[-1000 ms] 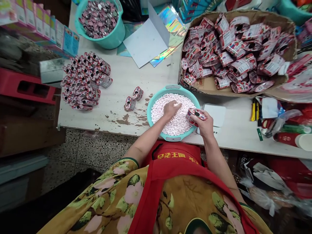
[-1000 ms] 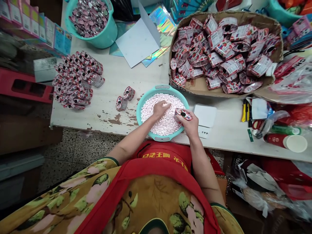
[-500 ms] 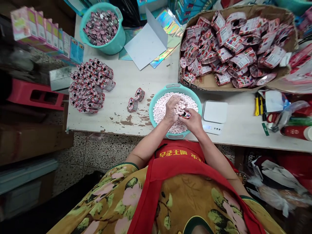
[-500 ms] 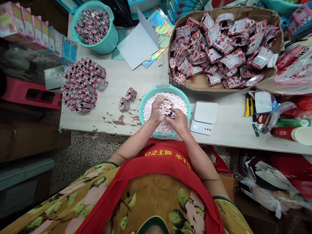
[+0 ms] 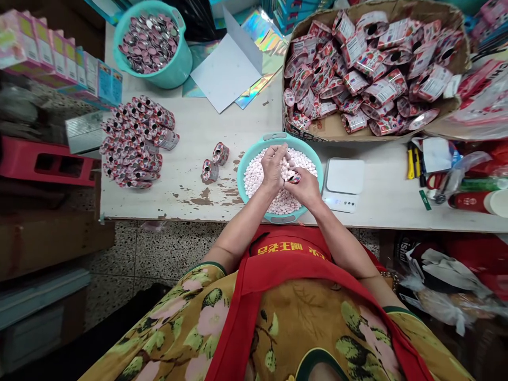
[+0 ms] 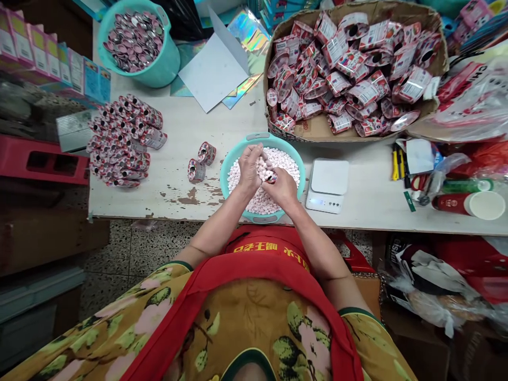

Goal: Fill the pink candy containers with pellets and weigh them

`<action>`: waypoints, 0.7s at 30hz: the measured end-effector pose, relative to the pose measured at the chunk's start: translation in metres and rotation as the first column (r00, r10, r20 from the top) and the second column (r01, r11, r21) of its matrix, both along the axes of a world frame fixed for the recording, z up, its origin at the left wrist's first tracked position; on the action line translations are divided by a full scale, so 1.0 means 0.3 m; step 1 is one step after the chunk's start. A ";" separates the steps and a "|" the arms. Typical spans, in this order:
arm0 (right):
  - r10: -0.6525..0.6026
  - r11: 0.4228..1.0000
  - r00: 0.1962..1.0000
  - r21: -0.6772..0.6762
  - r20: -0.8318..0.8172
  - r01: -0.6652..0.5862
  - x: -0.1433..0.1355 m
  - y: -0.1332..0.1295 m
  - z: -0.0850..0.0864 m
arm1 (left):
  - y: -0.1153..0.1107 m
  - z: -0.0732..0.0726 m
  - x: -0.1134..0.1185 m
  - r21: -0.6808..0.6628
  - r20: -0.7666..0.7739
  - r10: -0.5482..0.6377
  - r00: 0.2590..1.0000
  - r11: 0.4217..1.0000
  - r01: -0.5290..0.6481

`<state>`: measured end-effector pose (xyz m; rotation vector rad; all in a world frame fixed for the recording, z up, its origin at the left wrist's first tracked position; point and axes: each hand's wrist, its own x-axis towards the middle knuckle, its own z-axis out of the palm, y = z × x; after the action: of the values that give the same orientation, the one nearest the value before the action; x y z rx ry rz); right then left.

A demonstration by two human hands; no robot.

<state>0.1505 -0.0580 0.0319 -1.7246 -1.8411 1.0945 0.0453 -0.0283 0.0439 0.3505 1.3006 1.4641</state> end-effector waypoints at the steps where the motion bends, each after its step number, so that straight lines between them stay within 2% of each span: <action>1: -0.002 1.000 1.000 -0.011 0.006 0.002 0.001 0.004 0.003 | 0.003 0.000 0.001 0.003 -0.002 -0.012 1.000 1.000 0.012; 10: -0.007 1.000 0.999 -0.017 -0.043 0.007 0.023 0.035 0.007 | 0.025 0.009 0.020 -0.002 -0.014 -0.023 1.000 1.000 0.023; 15: -0.007 1.000 0.997 0.023 -0.083 0.009 0.035 0.036 0.000 | 0.031 0.015 0.027 0.000 -0.083 0.000 0.997 1.000 0.000; 21: -0.007 0.999 0.993 0.047 -0.119 0.012 0.037 0.032 -0.025 | 0.048 -0.006 0.021 0.022 -0.114 -0.028 0.993 0.999 0.031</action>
<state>0.1614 -0.0484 0.0244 -1.6046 -1.7707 1.1153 0.0517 -0.0140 0.0421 0.4722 1.3638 1.4532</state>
